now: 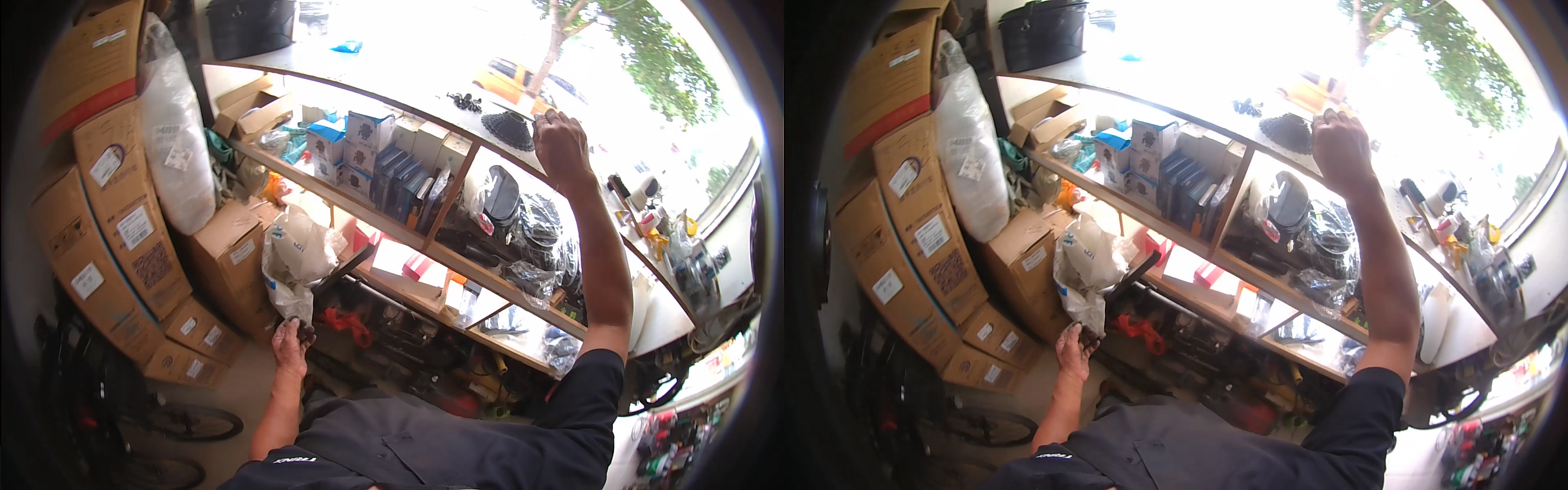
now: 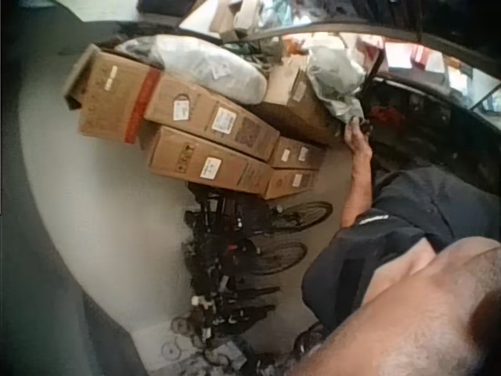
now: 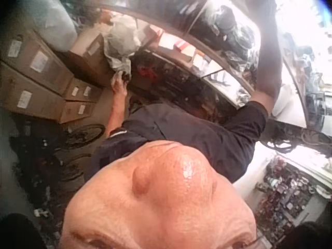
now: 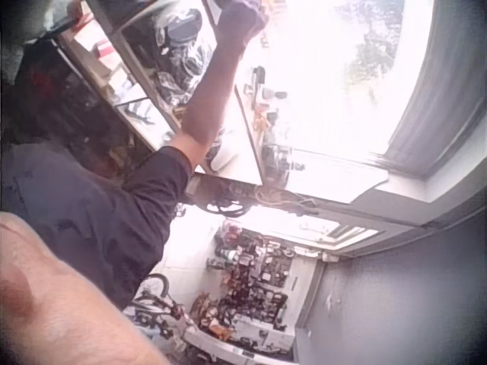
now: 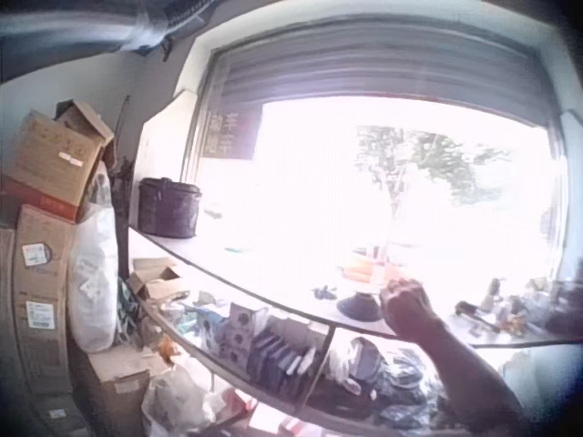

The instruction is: The person assembles a bicycle hub motor by hand, attaching a metal cover to the motor housing and inserting a cable. They then retrieve a sprocket and brake disc from a shelf and place them on the ground before reattaching the cover to the motor.

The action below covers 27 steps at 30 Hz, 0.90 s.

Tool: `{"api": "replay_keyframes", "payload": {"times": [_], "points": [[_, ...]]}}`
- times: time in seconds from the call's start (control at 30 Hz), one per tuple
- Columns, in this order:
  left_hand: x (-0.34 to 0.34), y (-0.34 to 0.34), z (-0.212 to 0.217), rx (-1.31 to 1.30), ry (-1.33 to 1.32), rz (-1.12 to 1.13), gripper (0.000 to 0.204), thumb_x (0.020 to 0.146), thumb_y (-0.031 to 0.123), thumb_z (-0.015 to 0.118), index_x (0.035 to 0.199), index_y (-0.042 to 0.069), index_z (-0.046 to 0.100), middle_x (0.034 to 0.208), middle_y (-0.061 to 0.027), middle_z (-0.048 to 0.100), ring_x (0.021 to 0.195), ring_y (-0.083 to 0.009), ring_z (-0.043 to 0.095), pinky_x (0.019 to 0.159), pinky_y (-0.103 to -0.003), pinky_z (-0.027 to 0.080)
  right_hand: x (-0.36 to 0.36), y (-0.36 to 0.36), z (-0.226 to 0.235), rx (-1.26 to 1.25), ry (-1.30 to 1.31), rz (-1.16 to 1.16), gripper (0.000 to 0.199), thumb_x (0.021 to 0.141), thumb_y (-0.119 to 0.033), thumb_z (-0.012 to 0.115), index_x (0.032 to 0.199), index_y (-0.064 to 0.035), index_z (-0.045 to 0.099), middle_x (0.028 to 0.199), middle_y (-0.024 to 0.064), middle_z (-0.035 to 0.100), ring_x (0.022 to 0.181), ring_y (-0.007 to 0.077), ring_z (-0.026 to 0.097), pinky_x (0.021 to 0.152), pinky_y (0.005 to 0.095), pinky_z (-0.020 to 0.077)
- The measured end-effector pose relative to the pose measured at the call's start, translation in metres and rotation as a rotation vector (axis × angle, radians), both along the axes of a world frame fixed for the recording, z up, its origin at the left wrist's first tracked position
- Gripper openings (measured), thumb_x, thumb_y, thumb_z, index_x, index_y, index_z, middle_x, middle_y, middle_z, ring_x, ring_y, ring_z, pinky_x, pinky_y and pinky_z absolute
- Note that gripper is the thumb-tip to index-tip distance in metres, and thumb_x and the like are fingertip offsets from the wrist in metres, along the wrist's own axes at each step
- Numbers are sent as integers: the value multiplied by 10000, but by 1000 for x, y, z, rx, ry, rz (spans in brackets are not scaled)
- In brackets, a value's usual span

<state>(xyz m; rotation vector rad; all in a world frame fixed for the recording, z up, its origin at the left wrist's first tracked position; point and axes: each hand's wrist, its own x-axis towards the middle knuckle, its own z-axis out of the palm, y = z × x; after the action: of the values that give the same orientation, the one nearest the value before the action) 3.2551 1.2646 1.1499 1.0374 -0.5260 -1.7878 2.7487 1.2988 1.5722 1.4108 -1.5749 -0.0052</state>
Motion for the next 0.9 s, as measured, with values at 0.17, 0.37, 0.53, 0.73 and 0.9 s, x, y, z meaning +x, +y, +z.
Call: {"api": "replay_keyframes", "payload": {"times": [0.17, 0.37, 0.53, 0.73, 0.9], "points": [[-31, -58, 46, -146, 210, -295, 231, 1030, 208, 651, 1225, 85, 644, 1113, -76, 735, 998, -238, 741, 868, -394, 621, 33, 10, 9, -54, 74, -64, 186, 972, -163, 657, 982, 4, 738, 1013, 135, 687, 879, 298, 662, 816, 422, 536], [-92, -87, 146, -284, 628, -591, 496, 1075, 403, 590, 1417, 45, 561, 1394, -153, 643, 1306, -300, 616, 1088, -458, 518, 132, 3, -38, 76, 179, 248, 235, 766, -73, 687, 987, 7, 698, 963, 102, 642, 817, 209, 561, 663, 364, 443], [-140, -80, 235, -172, 993, -797, 800, 1010, 664, 525, 1526, 57, 448, 1481, -197, 570, 1372, -367, 559, 1155, -606, 444, 192, 10, -94, 251, 108, 377, 375, 914, -160, 668, 1252, 4, 671, 1023, 59, 614, 858, 138, 570, 708, 310, 427], [-154, -76, 221, -141, 760, -667, 456, 1133, 360, 417, 1511, 109, 466, 1413, -134, 637, 1260, -343, 651, 1064, -604, 542, 169, 6, -71, 441, -269, 415, 391, 944, -259, 729, 1281, -65, 686, 1166, 96, 651, 982, 227, 628, 861, 383, 519], [-162, -64, 203, -12, 724, -710, 406, 1141, 333, 397, 1474, 117, 479, 1362, -125, 659, 1204, -319, 684, 974, -570, 610, 59, -9, 10, -17, -762, 50, 352, 968, -333, 751, 1176, -49, 747, 1223, 188, 664, 1162, 330, 628, 1042, 457, 495]]}}
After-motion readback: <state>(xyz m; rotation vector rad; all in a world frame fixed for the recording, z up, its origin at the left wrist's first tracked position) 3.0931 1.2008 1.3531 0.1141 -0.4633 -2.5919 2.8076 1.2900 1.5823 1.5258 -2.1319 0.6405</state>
